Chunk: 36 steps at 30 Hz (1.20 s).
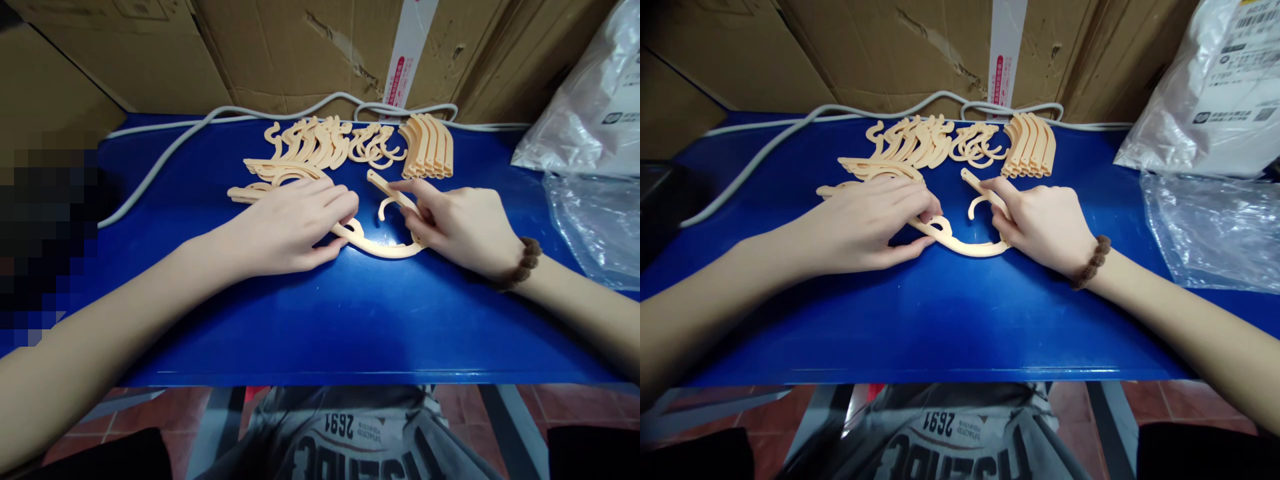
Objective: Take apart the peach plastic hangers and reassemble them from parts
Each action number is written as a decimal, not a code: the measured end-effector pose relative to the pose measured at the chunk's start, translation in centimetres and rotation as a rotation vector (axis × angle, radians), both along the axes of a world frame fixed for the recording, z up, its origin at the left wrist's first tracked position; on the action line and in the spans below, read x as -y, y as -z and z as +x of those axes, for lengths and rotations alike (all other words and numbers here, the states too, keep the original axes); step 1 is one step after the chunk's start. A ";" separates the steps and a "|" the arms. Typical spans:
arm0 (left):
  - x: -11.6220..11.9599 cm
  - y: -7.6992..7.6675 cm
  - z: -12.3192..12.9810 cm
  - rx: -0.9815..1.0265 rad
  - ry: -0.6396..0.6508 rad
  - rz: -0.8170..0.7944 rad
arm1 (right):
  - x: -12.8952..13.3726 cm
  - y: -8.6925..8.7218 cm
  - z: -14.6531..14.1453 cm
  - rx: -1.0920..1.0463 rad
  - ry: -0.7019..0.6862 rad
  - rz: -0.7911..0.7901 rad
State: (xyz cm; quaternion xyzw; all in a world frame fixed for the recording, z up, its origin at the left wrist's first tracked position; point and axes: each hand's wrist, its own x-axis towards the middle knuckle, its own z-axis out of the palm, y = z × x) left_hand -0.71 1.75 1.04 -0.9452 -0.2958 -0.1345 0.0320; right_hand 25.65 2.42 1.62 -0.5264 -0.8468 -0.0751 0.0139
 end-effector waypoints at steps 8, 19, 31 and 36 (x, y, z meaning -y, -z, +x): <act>0.0 0.8 0.4 0.018 -0.023 0.084 | 0.5 -0.1 -0.1 -0.004 -0.106 -0.025; 1.0 0.3 1.1 0.038 -0.194 -0.044 | 1.1 0.3 -0.2 -0.034 -0.174 -0.007; 1.7 1.1 1.8 0.280 -0.326 -0.173 | 2.8 0.6 -0.8 -0.175 -0.400 -0.033; 1.5 1.0 1.7 0.268 -0.330 -0.196 | 3.1 0.7 -0.9 -0.225 -0.569 -0.092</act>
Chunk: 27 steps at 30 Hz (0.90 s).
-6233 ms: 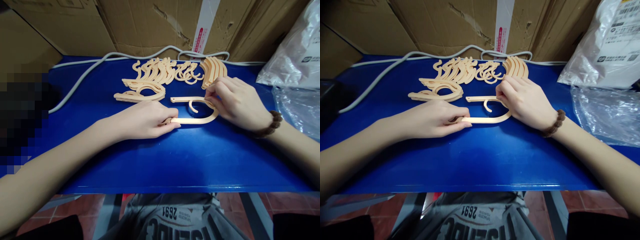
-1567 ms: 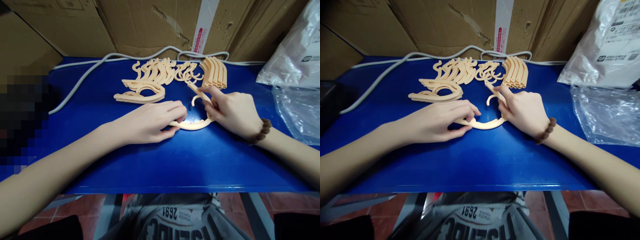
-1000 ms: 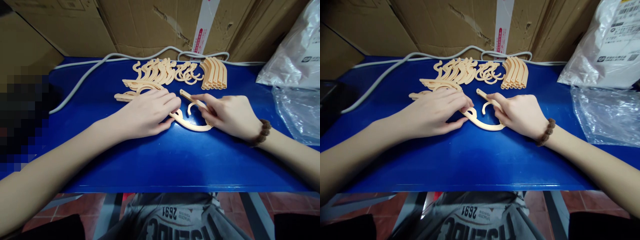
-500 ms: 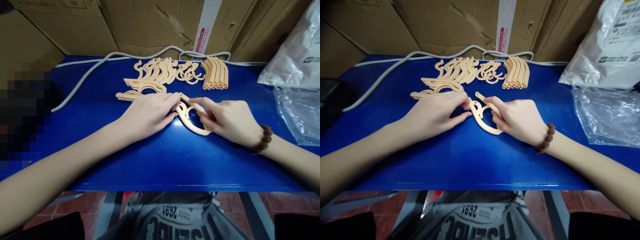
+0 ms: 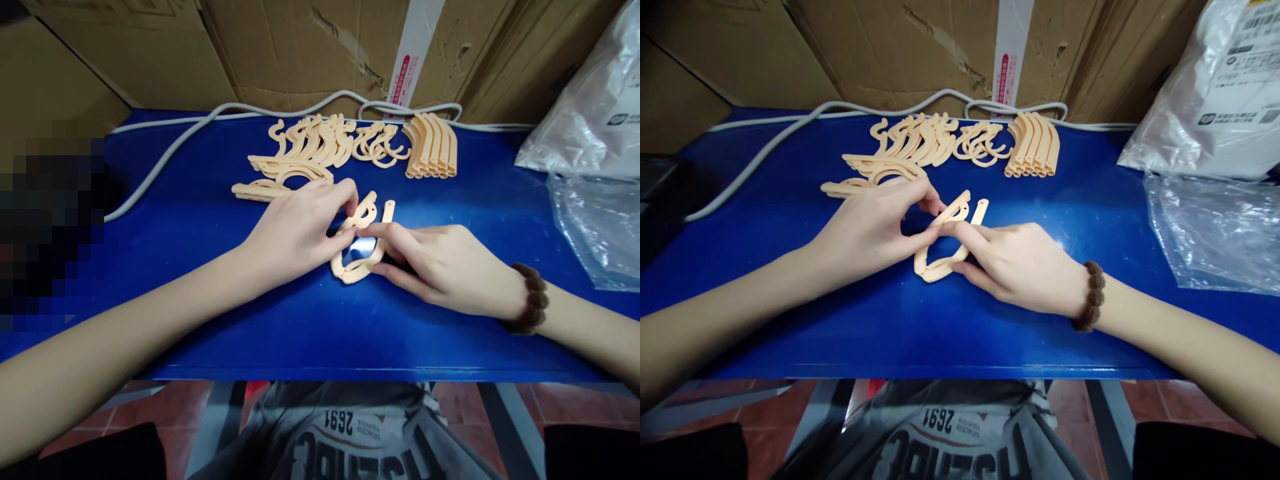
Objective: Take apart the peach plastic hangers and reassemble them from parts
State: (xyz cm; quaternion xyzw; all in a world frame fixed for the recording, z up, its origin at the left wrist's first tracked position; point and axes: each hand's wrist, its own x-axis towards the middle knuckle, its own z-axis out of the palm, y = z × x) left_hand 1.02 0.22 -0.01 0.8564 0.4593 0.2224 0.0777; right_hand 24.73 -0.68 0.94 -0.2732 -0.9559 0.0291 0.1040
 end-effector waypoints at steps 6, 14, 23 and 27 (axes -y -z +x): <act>-0.7 0.0 -0.8 -0.023 0.087 0.009 | -2.7 -0.5 1.7 0.018 0.166 0.108; -1.5 0.2 -1.5 -0.050 0.170 0.111 | -3.8 -0.3 2.3 0.074 0.036 0.064; -1.7 0.4 -1.7 -0.215 0.202 0.312 | -2.9 -0.3 2.0 0.035 -0.149 0.077; -1.2 -0.4 -1.3 -0.147 0.201 0.206 | -3.0 -0.4 1.9 0.029 -0.139 0.076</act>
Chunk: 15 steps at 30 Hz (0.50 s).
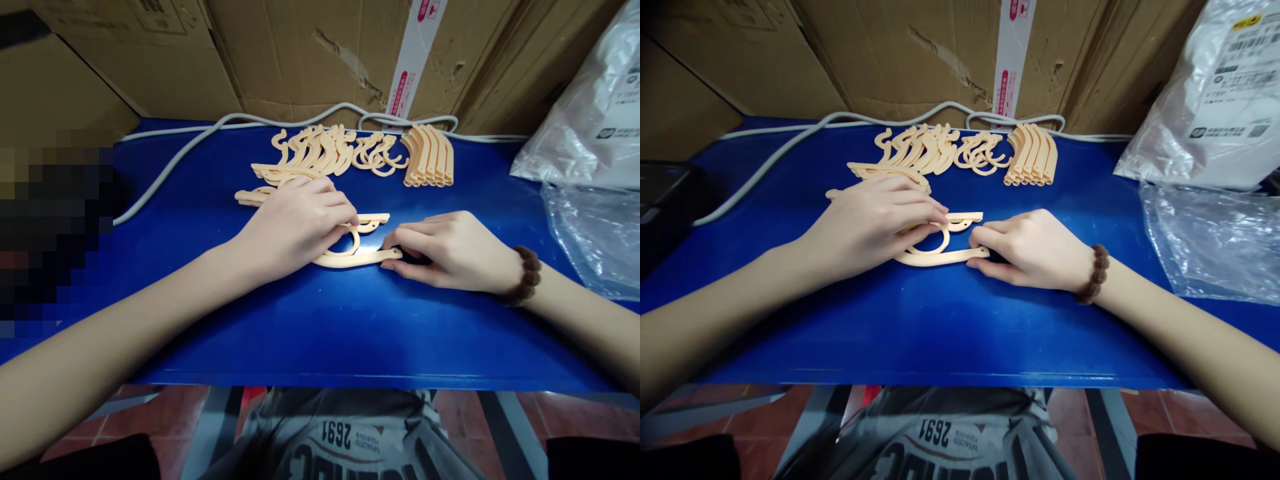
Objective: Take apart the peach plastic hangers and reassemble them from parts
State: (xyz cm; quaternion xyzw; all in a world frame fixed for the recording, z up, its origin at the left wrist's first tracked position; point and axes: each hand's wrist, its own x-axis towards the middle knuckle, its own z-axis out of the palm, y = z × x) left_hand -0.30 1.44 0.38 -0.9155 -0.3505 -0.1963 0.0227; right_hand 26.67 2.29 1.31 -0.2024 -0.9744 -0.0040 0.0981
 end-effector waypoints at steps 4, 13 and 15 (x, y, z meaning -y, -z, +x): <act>-1.0 -2.6 -0.5 0.187 -0.256 -0.143 | 0.0 -0.2 0.1 0.011 0.007 -0.008; -12.1 -3.5 -5.8 -0.026 -0.927 -0.355 | 0.1 -0.4 0.1 0.037 0.009 0.077; -13.8 -2.7 -6.6 -0.064 -0.907 -0.460 | 0.2 -0.4 0.1 0.041 0.009 0.094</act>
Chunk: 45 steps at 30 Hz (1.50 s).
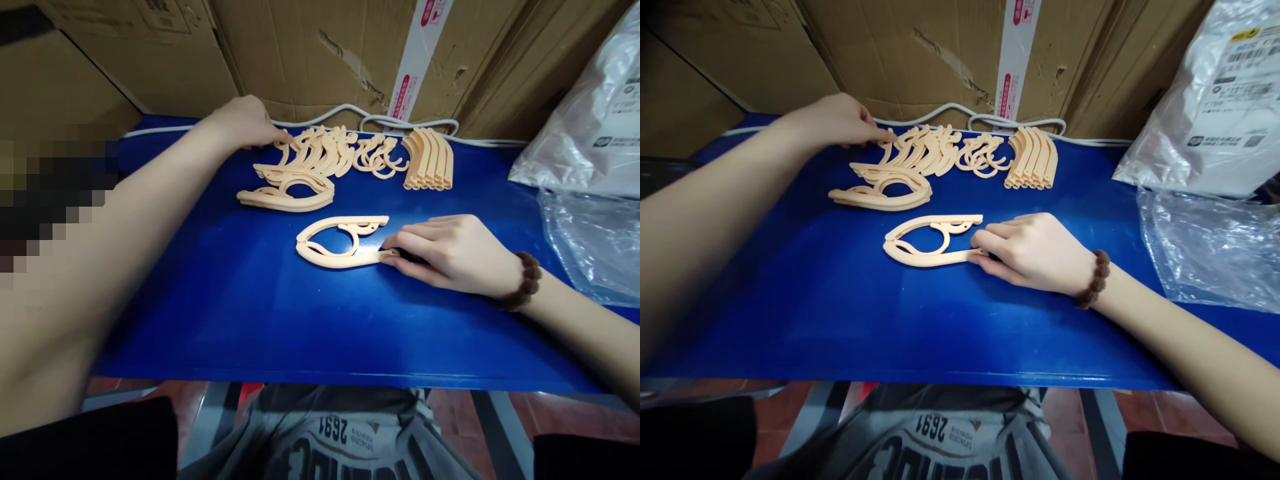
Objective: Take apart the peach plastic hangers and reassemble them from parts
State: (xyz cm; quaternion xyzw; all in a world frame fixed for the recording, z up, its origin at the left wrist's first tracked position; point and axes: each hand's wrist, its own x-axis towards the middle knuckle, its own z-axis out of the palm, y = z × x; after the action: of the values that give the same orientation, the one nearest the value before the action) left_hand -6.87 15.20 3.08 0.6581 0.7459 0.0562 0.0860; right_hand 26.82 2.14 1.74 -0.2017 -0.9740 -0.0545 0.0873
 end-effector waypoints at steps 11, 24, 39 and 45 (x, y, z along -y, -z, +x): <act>-3.1 1.2 -0.8 0.104 -0.102 -0.099 | -0.1 0.0 0.0 0.025 0.014 0.064; 1.9 -3.0 2.2 0.089 0.028 0.470 | 0.4 -0.8 -0.2 -0.120 0.255 0.109; 15.5 -3.3 14.1 1.113 0.408 0.028 | 1.8 -1.9 -1.6 -0.701 0.324 -0.951; 14.4 -1.8 10.3 0.455 0.683 0.329 | 0.5 -3.0 -0.4 -0.389 0.362 -0.589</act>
State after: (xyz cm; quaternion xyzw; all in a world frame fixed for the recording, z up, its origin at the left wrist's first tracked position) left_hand 3.46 0.84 4.92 0.8427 0.4290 0.2859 0.1555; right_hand 26.39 1.60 4.74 -0.3933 -0.8619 0.2518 0.1974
